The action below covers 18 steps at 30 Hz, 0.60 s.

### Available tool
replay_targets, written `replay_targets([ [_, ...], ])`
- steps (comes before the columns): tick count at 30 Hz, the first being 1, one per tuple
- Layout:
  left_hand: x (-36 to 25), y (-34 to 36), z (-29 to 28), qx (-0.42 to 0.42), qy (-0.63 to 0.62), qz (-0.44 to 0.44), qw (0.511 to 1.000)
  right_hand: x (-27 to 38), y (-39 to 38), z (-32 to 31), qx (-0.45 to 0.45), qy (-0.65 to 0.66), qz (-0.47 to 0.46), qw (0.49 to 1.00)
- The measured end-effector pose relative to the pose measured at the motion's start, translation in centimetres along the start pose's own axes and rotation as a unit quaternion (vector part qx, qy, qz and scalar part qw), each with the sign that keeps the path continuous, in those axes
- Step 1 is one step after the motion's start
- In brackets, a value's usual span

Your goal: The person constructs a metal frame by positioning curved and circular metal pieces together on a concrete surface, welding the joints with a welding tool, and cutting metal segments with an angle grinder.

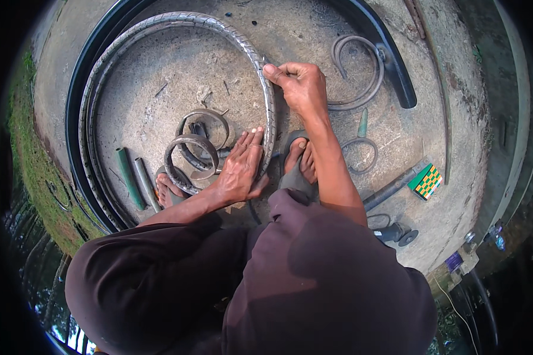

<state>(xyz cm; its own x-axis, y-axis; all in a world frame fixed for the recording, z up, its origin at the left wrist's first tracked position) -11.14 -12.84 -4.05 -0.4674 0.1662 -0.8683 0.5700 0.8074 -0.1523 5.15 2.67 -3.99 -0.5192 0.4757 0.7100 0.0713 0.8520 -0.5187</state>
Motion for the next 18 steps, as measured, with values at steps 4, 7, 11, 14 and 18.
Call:
replay_targets([
  [4,-0.2,-0.5,0.0,0.000,-0.034,-0.004,0.999,-0.5,-0.4,0.3,0.016,0.001,0.026,1.000],
  [7,-0.2,0.1,-0.6,-0.007,-0.038,0.010,0.999,0.2,-0.1,-0.1,0.003,0.012,-0.002,1.000],
  [11,-0.3,0.1,-0.4,0.002,-0.033,0.012,0.999,0.6,-0.7,-0.8,0.023,0.056,0.001,0.998],
  [14,-0.2,-0.2,-0.6,0.004,-0.034,0.002,0.999,0.8,-0.8,-0.4,0.024,0.079,0.002,0.997],
  [18,0.0,-0.1,-0.4,-0.001,-0.048,0.002,0.999,1.0,-0.9,0.0,-0.030,0.067,-0.036,0.997],
])
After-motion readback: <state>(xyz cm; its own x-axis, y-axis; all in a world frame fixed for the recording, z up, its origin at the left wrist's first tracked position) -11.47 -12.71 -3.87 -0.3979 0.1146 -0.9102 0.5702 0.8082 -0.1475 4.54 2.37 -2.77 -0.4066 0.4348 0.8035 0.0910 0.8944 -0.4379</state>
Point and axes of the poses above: each hand's wrist, its own y-axis towards the middle knuckle, its own z-axis out of the palm, x = y × z, the point moved 2 cm from there along y, towards the middle knuckle, and after that the axes turned 11 degrees about -y, right-handed, at the moved point
